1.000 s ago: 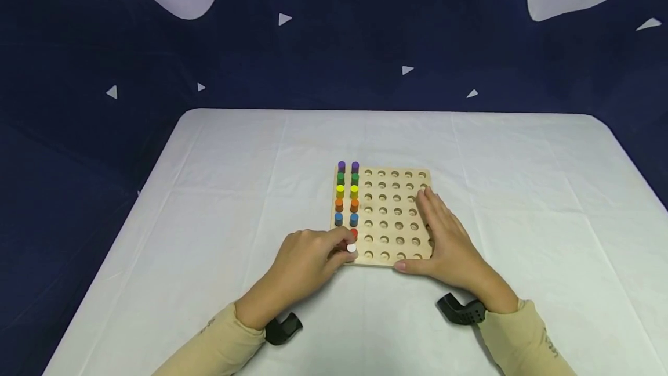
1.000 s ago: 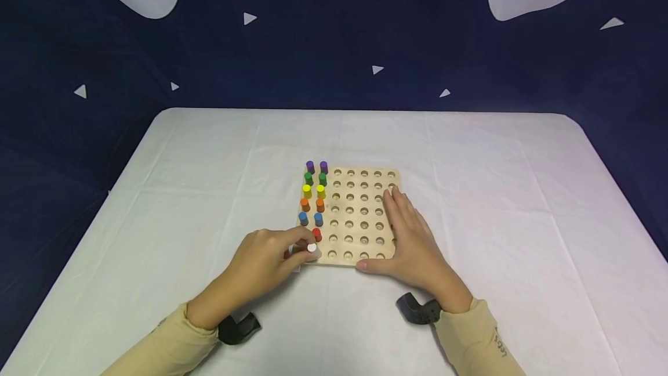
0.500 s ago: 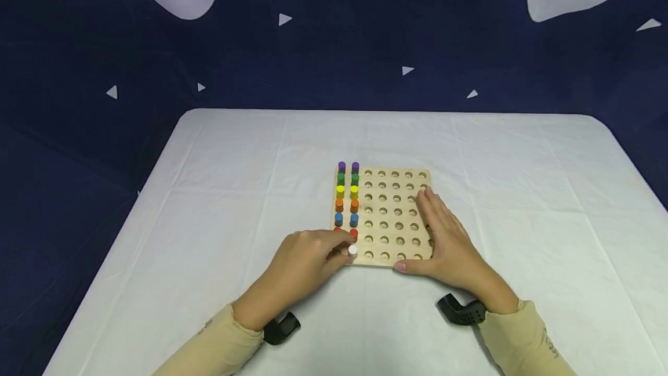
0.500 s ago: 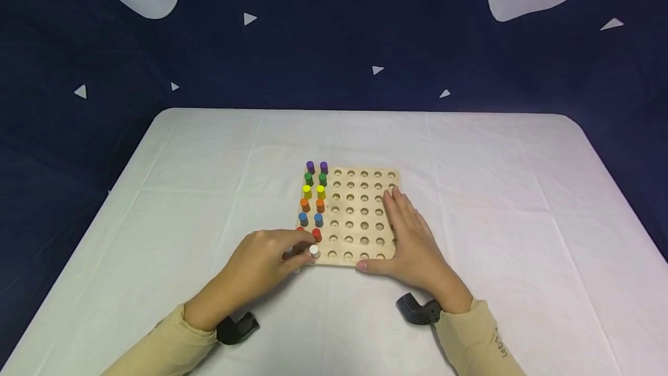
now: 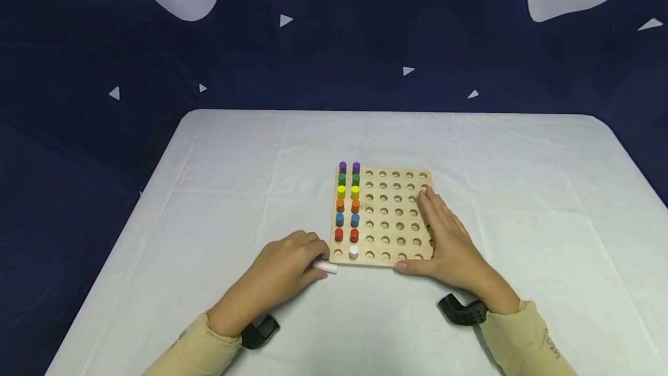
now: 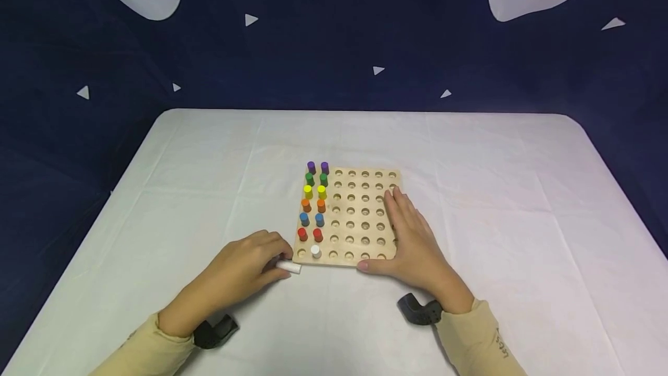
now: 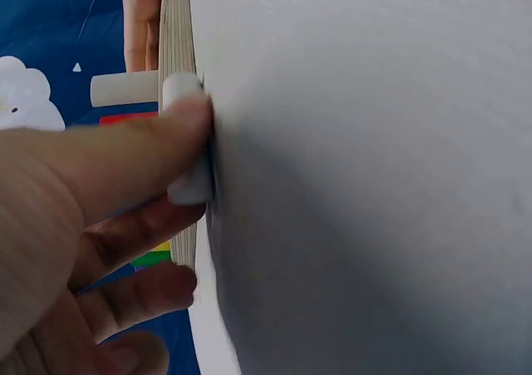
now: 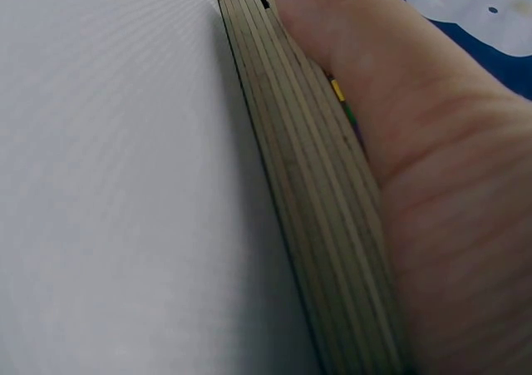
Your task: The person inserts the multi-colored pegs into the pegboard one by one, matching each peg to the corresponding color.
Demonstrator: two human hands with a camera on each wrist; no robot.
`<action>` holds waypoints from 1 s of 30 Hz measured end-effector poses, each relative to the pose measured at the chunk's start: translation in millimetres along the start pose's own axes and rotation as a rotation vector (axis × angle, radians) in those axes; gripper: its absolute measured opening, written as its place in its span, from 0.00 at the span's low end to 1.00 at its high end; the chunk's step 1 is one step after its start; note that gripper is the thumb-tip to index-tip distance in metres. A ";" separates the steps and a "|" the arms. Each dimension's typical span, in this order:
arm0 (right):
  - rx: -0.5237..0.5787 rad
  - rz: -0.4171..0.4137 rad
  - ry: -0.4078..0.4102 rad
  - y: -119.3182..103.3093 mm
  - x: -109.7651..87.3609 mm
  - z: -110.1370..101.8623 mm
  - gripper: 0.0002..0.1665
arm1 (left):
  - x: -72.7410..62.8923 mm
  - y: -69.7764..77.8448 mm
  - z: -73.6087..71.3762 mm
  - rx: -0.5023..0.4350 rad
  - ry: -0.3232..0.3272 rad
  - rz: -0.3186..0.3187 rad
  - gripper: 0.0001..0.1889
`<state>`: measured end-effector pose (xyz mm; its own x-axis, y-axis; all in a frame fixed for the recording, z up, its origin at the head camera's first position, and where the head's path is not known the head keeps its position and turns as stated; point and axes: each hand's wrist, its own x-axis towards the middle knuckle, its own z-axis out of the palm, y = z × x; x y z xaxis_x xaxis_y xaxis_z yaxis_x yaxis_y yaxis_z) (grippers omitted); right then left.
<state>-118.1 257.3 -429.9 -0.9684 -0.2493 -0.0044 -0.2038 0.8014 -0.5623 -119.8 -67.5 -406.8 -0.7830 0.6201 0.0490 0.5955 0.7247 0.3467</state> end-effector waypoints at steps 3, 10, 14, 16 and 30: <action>0.002 0.000 0.000 0.7 -0.2 0.8 0.83 | -1.1 0.3 0.6 -0.010 -0.006 0.005 0.09; -0.011 -0.002 -0.001 2.1 -0.1 1.6 0.83 | -8.1 -2.2 -4.3 -0.060 -0.039 0.004 0.07; -0.011 0.000 0.000 1.9 -0.4 0.7 0.83 | -6.9 -1.7 -3.9 -0.093 0.007 -0.003 0.09; -0.012 0.000 -0.001 1.8 -0.4 0.5 0.83 | -5.2 -0.3 -3.1 -0.124 0.035 -0.014 0.10; -0.009 0.002 -0.003 -0.9 -0.1 -0.8 0.83 | 5.6 2.7 3.0 -0.184 0.237 0.001 0.08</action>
<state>-117.9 257.0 -428.8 -0.9683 -0.2496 -0.0077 -0.2035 0.8066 -0.5549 -122.0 -61.1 -408.4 -0.8153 0.5179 0.2588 0.5708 0.6440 0.5093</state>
